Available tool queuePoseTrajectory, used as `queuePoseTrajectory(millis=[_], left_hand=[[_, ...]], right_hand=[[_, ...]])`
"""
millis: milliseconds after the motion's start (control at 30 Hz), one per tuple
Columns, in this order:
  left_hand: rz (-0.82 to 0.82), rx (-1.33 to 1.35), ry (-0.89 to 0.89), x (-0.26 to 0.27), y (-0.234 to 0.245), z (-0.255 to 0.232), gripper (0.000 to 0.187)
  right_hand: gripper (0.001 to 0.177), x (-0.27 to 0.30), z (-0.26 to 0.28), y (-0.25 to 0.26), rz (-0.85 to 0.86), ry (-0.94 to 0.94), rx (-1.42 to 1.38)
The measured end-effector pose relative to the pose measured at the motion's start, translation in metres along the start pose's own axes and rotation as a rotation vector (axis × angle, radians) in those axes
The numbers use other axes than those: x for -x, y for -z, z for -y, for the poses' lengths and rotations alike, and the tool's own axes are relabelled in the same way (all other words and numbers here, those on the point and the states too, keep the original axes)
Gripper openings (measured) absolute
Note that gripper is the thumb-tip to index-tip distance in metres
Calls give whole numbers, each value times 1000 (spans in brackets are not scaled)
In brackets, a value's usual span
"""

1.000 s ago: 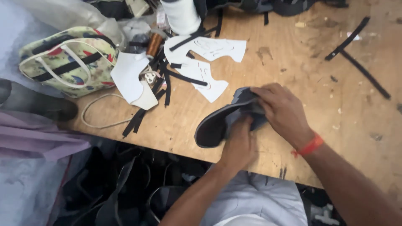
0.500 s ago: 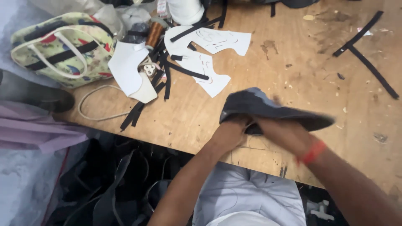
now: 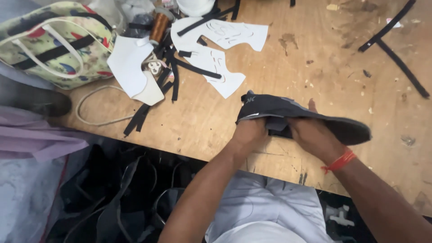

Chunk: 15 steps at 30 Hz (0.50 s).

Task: The person sits at a wooden workbench in a shoe workshop and handles black fabric shoe upper components one at a time. They pull each upper over by hand, turn and fold the material, press the toe area, and place the finished piece onto a pile of similar uppers on the table.

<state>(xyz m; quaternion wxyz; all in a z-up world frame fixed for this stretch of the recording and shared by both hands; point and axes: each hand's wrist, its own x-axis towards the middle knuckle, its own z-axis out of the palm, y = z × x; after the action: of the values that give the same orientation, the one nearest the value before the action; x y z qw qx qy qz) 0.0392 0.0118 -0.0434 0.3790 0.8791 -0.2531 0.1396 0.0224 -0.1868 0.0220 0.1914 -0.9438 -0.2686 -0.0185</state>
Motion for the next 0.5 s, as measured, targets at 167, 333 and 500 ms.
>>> queuePoseTrajectory(millis=[167, 333, 500], left_hand=[[510, -60, 329, 3, -17, 12, 36], [332, 20, 164, 1, -5, 6, 41], [419, 203, 164, -2, 32, -20, 44]], right_hand=[[66, -11, 13, -9, 71, -176, 102], [36, -13, -32, -51, -20, -198, 218], [28, -10, -67, -91, -255, -257, -60]])
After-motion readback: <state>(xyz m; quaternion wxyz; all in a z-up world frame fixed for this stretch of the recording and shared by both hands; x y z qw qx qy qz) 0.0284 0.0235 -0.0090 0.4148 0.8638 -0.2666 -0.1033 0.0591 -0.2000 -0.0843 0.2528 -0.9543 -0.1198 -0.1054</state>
